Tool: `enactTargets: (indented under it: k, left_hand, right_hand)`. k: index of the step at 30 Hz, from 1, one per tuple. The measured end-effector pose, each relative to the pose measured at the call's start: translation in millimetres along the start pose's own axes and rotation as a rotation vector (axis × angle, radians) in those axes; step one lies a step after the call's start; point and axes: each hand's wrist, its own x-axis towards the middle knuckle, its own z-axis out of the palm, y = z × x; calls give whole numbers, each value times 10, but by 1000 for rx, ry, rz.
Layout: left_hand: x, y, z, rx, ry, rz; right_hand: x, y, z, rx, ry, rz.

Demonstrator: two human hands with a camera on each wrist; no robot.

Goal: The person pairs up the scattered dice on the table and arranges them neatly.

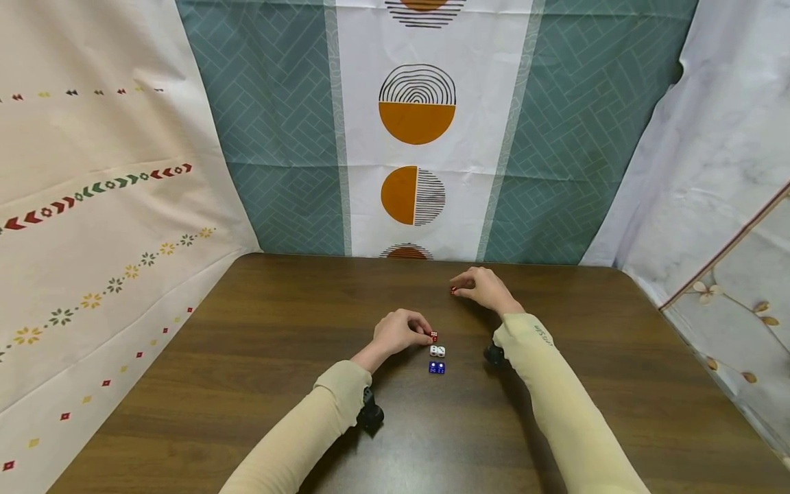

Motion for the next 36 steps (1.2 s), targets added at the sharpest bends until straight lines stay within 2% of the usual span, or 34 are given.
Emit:
enactTargets:
  k: [4, 9, 21, 27, 36]
  left_hand:
    - [-1, 1, -2, 4, 0, -4]
    - [-8, 5, -7, 0, -4, -1]
    - [-14, 13, -10, -4, -1, 8]
    - [-16, 17, -11, -2, -1, 3]
    - [-11, 11, -2, 1, 0, -3]
  right_hand:
    - [20, -13, 70, -14, -5, 28]
    - [20, -10, 129, -11, 27, 74]
    - [-37, 31, 193, 8, 119, 79]
    - [-54, 17, 196, 5, 110, 100]
    - [-117, 30, 166, -1, 93, 64]
